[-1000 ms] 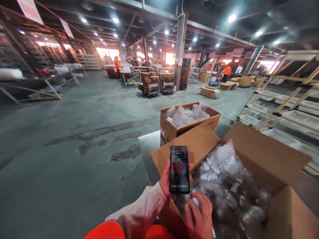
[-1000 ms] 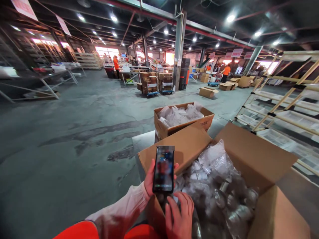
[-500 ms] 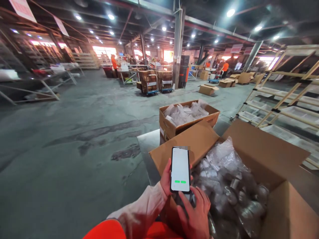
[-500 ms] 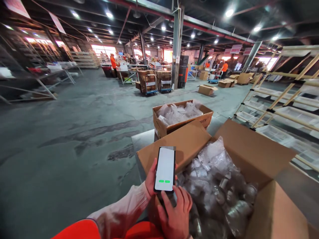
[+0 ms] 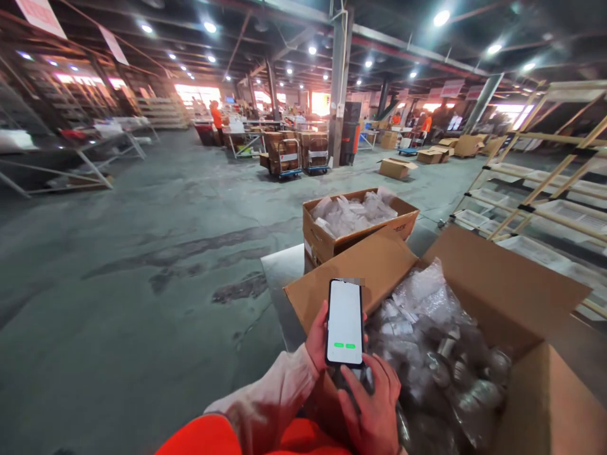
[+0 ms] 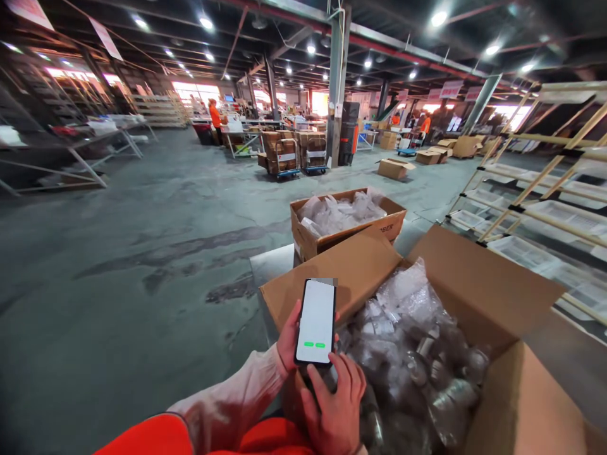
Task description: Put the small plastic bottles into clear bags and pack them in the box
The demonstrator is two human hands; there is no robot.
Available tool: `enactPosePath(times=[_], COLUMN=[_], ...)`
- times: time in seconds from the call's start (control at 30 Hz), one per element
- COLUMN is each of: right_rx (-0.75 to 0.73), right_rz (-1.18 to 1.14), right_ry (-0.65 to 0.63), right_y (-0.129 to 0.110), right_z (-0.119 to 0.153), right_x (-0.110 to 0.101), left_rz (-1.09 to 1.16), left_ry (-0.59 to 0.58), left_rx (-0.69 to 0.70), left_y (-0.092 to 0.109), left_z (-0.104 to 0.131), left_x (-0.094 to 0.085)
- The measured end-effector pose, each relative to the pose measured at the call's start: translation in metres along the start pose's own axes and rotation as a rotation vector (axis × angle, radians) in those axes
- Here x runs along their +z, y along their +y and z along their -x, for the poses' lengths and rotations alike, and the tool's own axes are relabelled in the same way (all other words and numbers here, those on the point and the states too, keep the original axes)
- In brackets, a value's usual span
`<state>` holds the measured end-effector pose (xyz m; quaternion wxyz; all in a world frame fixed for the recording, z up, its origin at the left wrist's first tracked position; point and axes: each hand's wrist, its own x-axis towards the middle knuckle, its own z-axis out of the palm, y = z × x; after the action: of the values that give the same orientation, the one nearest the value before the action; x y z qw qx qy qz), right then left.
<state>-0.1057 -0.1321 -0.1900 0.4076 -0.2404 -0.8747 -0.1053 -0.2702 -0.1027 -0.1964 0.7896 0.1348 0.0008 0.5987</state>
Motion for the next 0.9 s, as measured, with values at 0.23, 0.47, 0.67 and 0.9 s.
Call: enactPosePath(times=[0.23,0.47,0.67,0.9], right_rx=[0.007,0.0,-0.019,-0.029], right_rz=[-0.018,0.008,0.077,0.06], right_ry=[-0.011,-0.054,-0.103,-0.07], right_y=[-0.0016,-0.0015,-0.0014,0.0004], right_z=[0.0007,0.0007,0.0021,0.0015], right_x=[-0.0004,0.0018,0.0039,0.0048], left_rz=[-0.003,-0.008,-0.023,-0.005], left_ry=[0.009,0.017,0.025,0.037], left_rx=[0.0,0.003,-0.025,-0.026], left_y=[-0.0008,-0.0006,-0.0001,-0.0015], left_z=[-0.0007,0.0008,0.001,0.0009], left_x=[-0.0037,0.0003,0.0002,0.0005])
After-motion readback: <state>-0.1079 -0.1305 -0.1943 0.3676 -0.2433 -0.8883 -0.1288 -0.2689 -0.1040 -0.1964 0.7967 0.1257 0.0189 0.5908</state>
